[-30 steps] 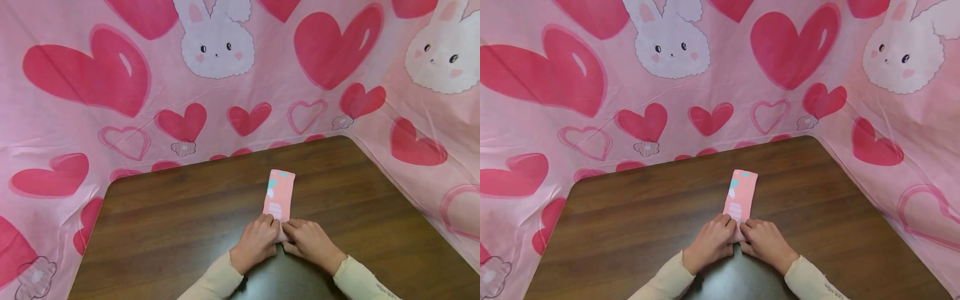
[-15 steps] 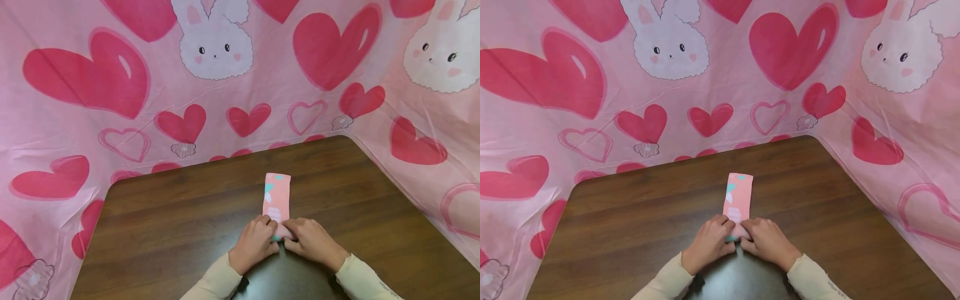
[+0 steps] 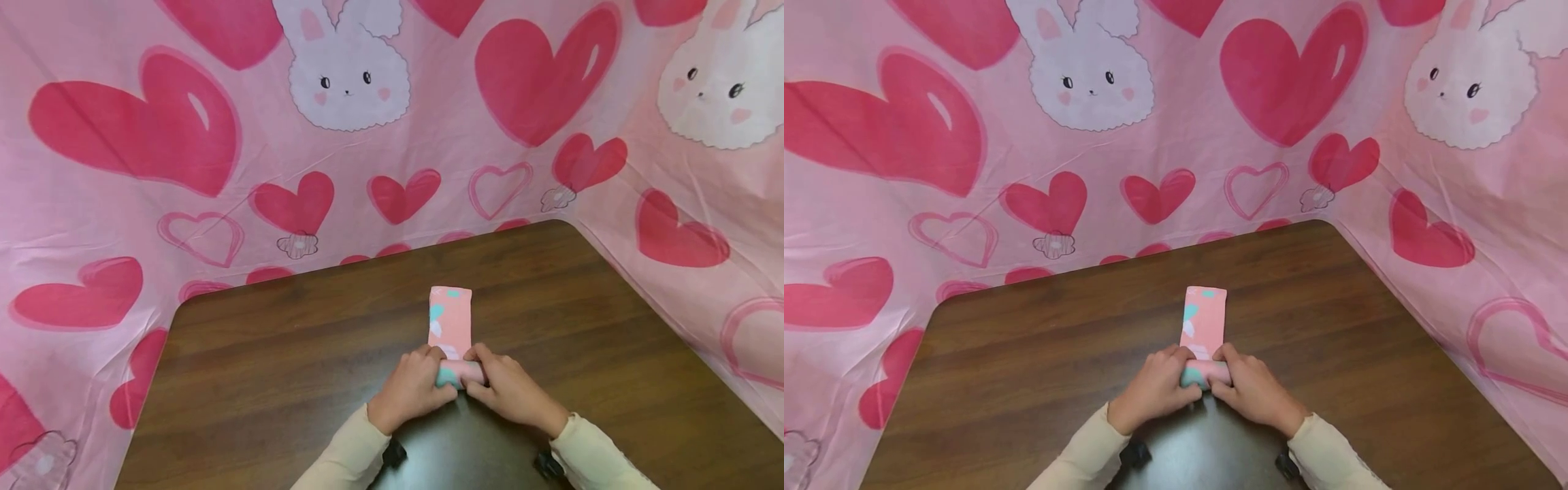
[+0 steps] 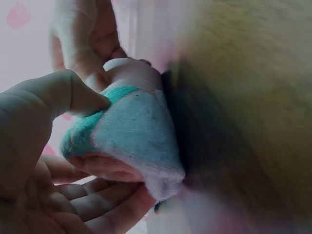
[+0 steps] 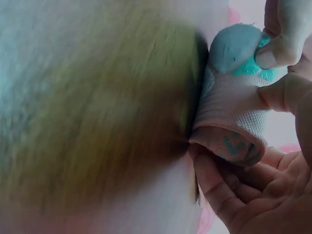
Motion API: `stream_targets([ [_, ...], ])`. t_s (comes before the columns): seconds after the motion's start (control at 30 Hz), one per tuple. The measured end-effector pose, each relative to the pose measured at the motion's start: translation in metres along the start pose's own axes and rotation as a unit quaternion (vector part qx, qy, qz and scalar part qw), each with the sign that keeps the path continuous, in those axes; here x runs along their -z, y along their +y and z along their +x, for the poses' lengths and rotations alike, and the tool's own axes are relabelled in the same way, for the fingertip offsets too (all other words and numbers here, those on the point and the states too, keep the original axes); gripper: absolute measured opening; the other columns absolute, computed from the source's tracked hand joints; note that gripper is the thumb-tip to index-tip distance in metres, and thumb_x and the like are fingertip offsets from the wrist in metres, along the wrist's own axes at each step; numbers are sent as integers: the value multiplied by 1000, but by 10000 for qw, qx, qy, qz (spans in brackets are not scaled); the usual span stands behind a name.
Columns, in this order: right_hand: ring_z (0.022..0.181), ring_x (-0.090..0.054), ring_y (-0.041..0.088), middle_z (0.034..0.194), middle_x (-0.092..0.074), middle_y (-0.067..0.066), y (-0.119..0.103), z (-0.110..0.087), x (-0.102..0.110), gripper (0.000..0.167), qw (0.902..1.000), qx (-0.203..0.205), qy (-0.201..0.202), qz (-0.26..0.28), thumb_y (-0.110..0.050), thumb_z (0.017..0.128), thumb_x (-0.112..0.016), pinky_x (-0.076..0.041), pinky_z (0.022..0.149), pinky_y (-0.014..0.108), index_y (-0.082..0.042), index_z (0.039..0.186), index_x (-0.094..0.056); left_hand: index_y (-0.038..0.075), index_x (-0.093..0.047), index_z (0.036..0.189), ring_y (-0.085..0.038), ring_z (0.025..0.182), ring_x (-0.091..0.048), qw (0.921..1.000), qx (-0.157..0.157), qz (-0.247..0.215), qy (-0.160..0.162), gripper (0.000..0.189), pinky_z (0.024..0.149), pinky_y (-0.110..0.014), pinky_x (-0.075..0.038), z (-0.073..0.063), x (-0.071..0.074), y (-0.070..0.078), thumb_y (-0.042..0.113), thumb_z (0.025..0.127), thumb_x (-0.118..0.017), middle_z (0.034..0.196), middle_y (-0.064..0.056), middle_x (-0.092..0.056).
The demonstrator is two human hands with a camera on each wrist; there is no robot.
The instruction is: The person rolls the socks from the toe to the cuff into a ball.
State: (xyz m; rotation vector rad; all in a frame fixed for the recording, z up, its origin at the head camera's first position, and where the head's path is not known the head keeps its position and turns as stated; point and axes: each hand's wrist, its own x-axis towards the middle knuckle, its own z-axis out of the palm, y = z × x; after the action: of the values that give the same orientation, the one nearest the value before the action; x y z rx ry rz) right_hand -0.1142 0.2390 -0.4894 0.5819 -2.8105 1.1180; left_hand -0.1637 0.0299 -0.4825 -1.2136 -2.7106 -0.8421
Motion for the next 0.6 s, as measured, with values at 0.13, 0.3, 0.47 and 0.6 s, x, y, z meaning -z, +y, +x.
stream_targets([
  [0.13, 63, -49, 3, 80, -58, -9, 3, 2, 0, 19, 9993, -151, 10, 335, -23, 96, -70, -43, 56, 24, -12, 106, -58, 7, -50, 102, -7, 53, -42, 9976, 441, -512, -175, 40, 46, -19, -36, 3, 4, -4, 17, 73, -76, 71, 4, -49],
  [0.3, 66, -49, 5, 79, -57, -11, 3, 6, 3, 18, 9970, -645, -125, 403, -30, 97, -68, -43, 58, 25, -14, 104, -64, 10, -49, 100, -8, 52, -40, 9906, 956, -923, -317, 37, 46, -22, -35, 5, 7, -6, 18, 76, -75, 63, 6, -44],
  [0.47, 66, -48, 7, 76, -54, -10, 0, 10, 5, 17, 9956, -887, 11, 285, -29, 95, -71, -41, 57, 25, -14, 101, -69, 13, -53, 92, -8, 55, -41, 9873, 1211, -973, -317, 28, 47, -23, -35, 7, 10, -6, 19, 75, -74, 64, 7, -43],
  [0.6, 73, -47, 12, 78, -51, -7, 1, 12, 7, 18, 9959, -881, 30, 205, -29, 93, -73, -40, 62, 27, -12, 100, -73, 16, -58, 85, -8, 63, -45, 9907, 1149, -671, -285, 18, 54, -24, -37, 10, 14, -6, 22, 76, -73, 74, 7, -47],
])
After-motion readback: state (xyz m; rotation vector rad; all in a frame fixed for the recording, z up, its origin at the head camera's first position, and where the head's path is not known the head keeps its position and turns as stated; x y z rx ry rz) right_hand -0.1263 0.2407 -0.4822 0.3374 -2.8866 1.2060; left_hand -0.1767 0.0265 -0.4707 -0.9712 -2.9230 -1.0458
